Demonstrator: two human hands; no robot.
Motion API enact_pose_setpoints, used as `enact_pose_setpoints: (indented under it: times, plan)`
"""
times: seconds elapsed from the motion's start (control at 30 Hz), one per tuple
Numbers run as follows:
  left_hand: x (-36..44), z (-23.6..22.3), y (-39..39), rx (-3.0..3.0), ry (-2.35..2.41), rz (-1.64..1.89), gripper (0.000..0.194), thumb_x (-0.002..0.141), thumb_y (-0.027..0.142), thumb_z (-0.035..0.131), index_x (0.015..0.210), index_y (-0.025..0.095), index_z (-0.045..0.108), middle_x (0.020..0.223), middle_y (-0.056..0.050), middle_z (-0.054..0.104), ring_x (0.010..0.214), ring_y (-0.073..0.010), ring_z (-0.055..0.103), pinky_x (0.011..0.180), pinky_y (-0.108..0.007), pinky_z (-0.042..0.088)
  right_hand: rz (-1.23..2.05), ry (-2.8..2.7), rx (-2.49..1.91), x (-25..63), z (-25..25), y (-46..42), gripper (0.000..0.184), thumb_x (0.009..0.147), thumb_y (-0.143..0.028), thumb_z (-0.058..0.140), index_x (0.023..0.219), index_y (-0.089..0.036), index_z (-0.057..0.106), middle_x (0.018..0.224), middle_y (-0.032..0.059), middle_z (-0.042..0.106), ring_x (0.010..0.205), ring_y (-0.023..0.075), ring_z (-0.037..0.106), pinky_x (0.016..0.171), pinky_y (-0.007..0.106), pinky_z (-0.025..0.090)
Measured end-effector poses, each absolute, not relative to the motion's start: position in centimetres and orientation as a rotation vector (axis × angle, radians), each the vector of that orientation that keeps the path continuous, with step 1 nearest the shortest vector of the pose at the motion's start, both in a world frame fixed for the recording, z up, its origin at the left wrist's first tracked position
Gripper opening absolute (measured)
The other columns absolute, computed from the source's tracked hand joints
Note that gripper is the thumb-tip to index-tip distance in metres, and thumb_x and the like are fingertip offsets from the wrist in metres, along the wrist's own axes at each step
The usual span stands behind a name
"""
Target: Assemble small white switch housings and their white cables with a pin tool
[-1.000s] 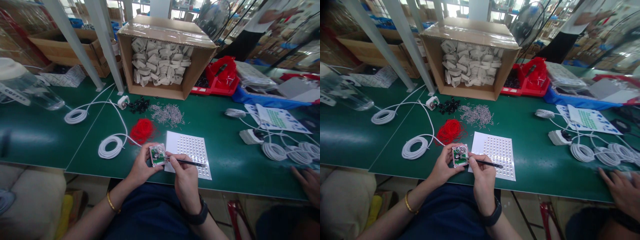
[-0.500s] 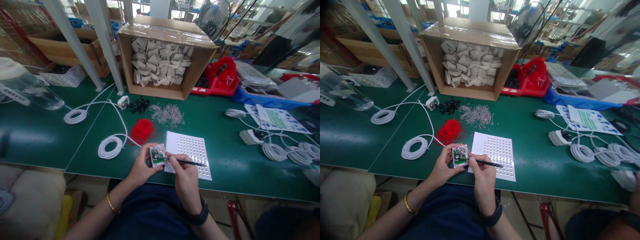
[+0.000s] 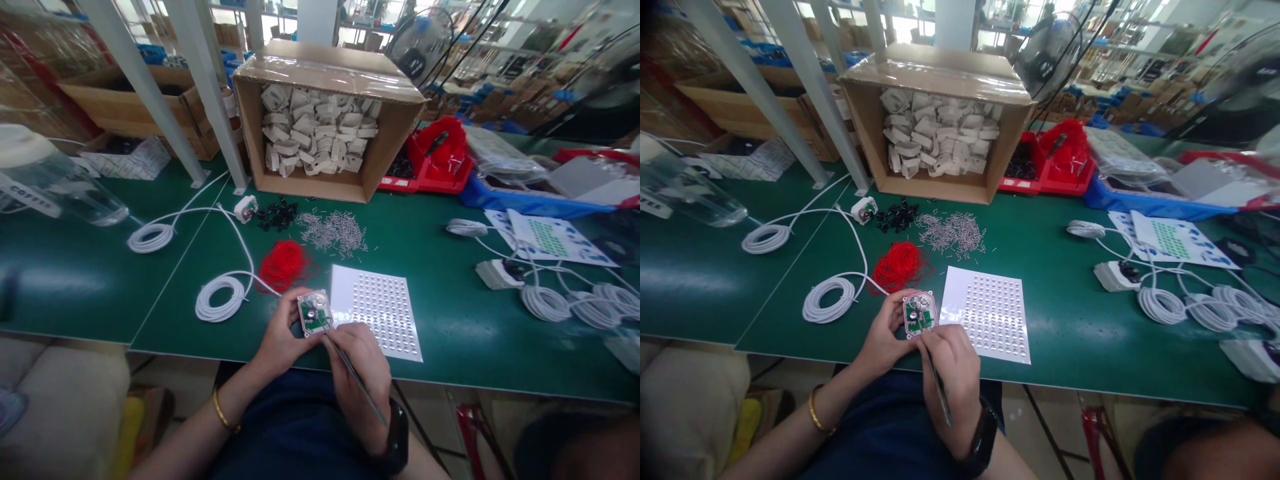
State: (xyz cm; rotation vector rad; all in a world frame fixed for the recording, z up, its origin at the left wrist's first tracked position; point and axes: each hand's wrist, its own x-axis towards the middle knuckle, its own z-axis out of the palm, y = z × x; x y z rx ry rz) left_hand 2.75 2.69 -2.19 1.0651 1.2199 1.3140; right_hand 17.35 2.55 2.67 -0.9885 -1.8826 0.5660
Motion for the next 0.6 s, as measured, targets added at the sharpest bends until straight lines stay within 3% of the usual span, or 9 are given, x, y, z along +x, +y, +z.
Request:
enact_pose_setpoints:
  times: [0.23,0.4,0.5,0.6]
  plan:
    - [2.6,-2.0,2.6,1.007,1.195,1.305,0.071,0.058,0.017,0.082,0.118,0.022,0.044,0.129,-0.010,0.051,0.119,-0.0255,0.052,0.102,-0.040,0.042,0.656,-1.493,-1.097,18.7,3.0,3.7,0.018,0.080,-0.010,0.062,0.091,-0.024,0.063,0.087,0.0041,0.063,0.086,0.0193,0.059,0.075,0.034,0.050]
    - [2.8,-2.0,2.5,1.027,1.243,1.291,0.073,0.061,0.015,0.079,0.122,0.024,0.039,0.129,-0.011,0.052,0.120,-0.0251,0.052,0.104,-0.043,0.041,0.844,-1.321,-1.195,21.1,2.9,6.2,0.009,0.079,-0.023,0.066,0.087,-0.022,0.064,0.084,0.0033,0.061,0.078,0.0183,0.060,0.068,0.032,0.050]
    - [2.6,-2.8,2.2,1.254,1.339,1.294,0.064,0.068,0.018,0.074,0.123,0.024,0.042,0.130,-0.013,0.051,0.120,-0.0265,0.053,0.100,-0.043,0.045,0.926,-1.265,-1.215,23.0,2.9,8.9,0.014,0.083,-0.032,0.062,0.090,-0.021,0.064,0.085,0.0042,0.062,0.075,0.0179,0.060,0.068,0.033,0.049]
    - [2.4,-3.9,2.0,1.648,1.445,1.216,0.046,0.076,0.023,0.066,0.119,0.028,0.050,0.134,-0.011,0.050,0.121,-0.0269,0.053,0.096,-0.041,0.048,0.909,-1.251,-1.144,24.8,3.6,13.4,0.025,0.090,-0.041,0.050,0.095,-0.019,0.063,0.094,0.0073,0.064,0.086,0.0214,0.062,0.079,0.039,0.048]
